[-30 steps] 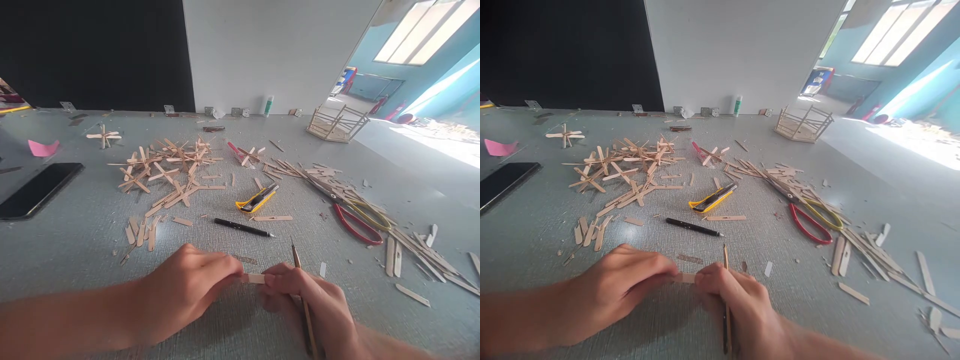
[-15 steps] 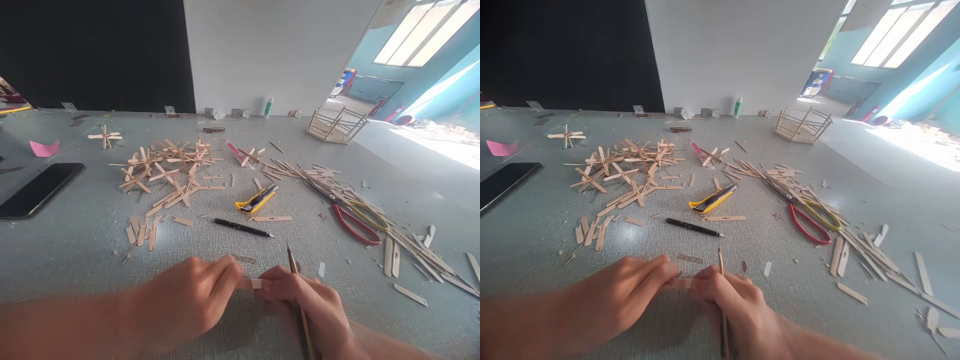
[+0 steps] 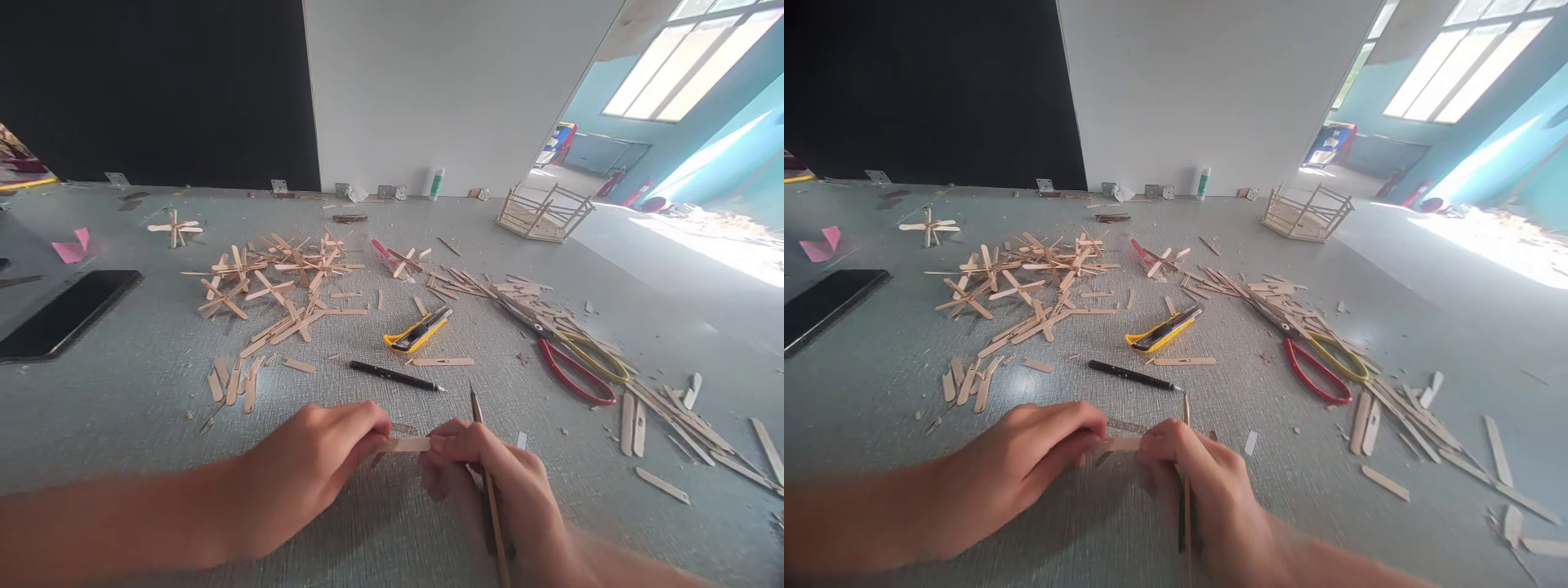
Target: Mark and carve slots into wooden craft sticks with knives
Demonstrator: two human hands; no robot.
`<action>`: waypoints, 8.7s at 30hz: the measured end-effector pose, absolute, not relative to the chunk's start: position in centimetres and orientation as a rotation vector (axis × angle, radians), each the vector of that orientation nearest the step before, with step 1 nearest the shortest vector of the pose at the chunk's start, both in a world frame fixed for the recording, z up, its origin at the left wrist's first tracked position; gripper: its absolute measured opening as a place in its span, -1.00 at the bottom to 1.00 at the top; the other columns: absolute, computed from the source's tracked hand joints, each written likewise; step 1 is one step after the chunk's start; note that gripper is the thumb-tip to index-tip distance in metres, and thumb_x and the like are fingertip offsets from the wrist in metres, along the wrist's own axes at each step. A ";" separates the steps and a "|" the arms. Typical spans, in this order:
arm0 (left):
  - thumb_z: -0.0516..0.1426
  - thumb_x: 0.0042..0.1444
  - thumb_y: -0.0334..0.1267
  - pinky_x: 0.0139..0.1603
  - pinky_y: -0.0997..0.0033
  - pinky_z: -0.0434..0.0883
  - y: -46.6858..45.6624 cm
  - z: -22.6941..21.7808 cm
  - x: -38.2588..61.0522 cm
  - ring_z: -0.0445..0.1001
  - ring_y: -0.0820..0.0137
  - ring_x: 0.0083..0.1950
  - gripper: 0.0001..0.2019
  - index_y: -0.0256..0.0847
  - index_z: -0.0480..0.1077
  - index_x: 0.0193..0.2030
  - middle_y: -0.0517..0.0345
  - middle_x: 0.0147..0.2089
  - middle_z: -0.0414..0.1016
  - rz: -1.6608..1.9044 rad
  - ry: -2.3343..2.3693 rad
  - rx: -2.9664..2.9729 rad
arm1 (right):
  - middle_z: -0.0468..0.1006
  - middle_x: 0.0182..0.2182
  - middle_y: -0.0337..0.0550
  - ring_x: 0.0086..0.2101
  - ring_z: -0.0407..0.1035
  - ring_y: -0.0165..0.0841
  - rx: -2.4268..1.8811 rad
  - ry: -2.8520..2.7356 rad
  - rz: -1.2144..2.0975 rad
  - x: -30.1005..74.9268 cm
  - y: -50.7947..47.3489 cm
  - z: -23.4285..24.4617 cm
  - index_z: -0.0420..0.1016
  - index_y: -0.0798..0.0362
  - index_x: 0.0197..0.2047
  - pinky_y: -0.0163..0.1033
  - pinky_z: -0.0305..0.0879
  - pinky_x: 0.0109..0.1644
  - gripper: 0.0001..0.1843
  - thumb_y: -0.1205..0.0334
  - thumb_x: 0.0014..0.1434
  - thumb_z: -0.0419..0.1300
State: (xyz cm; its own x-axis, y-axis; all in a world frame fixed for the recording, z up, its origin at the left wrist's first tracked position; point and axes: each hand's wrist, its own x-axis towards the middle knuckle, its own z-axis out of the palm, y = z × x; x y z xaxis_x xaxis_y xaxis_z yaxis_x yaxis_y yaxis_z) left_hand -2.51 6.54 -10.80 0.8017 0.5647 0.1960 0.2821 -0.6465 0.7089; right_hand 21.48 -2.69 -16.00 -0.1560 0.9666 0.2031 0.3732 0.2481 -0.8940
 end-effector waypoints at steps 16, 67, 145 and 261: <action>-0.06 0.42 -0.53 -0.52 0.38 0.36 6.9 -11.3 -2.3 0.45 0.35 -0.45 -0.72 -0.28 0.38 -0.27 0.16 -0.41 0.45 0.530 0.210 3.150 | 0.48 -0.45 -0.20 -0.43 0.37 -0.38 -1.274 -1.655 0.876 20.6 -2.2 -16.3 0.46 0.02 -0.30 -0.30 0.36 -0.40 -0.71 0.13 0.47 0.09; -0.03 0.47 -0.24 -0.38 0.53 0.28 7.6 -13.5 -2.2 0.30 0.46 -0.43 -0.75 -0.22 0.45 -0.10 0.25 -0.39 0.43 0.444 0.682 2.152 | 0.51 -0.46 -0.19 -0.56 0.38 -0.40 -1.326 -1.277 1.180 19.5 0.5 -14.3 0.34 0.02 -0.24 -0.31 0.32 -0.52 -0.48 -0.32 0.32 0.16; 0.00 0.43 0.13 -0.61 0.56 0.12 6.1 -14.0 0.9 0.18 0.55 -0.60 -0.58 -0.22 0.39 -0.06 0.30 -0.43 0.33 0.676 0.866 1.540 | 0.39 -0.40 -0.25 -0.52 0.22 -0.45 -1.351 -1.207 0.892 21.0 1.6 -13.6 0.34 -0.01 -0.01 -0.36 0.21 -0.55 -0.57 -0.23 0.43 0.06; 0.14 0.29 -0.32 -0.37 0.48 0.29 8.4 -11.1 0.5 0.41 0.41 -0.39 -0.85 -0.28 0.53 -0.25 0.15 -0.39 0.54 0.196 0.678 1.950 | 0.16 -0.53 -0.37 -0.56 0.00 -0.46 -0.959 -2.315 0.532 23.0 -0.2 -13.7 0.15 -0.03 -0.38 -0.28 0.00 -0.47 -0.66 0.45 0.46 -0.04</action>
State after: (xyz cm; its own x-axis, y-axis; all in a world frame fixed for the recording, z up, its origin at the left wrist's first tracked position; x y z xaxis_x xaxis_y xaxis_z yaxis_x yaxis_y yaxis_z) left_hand 0.53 8.36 -11.10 0.8283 0.5385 -0.1549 0.3729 -0.3233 0.8697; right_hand 23.03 -0.19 -13.72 -0.5789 0.7354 0.3522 0.5076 0.6631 -0.5502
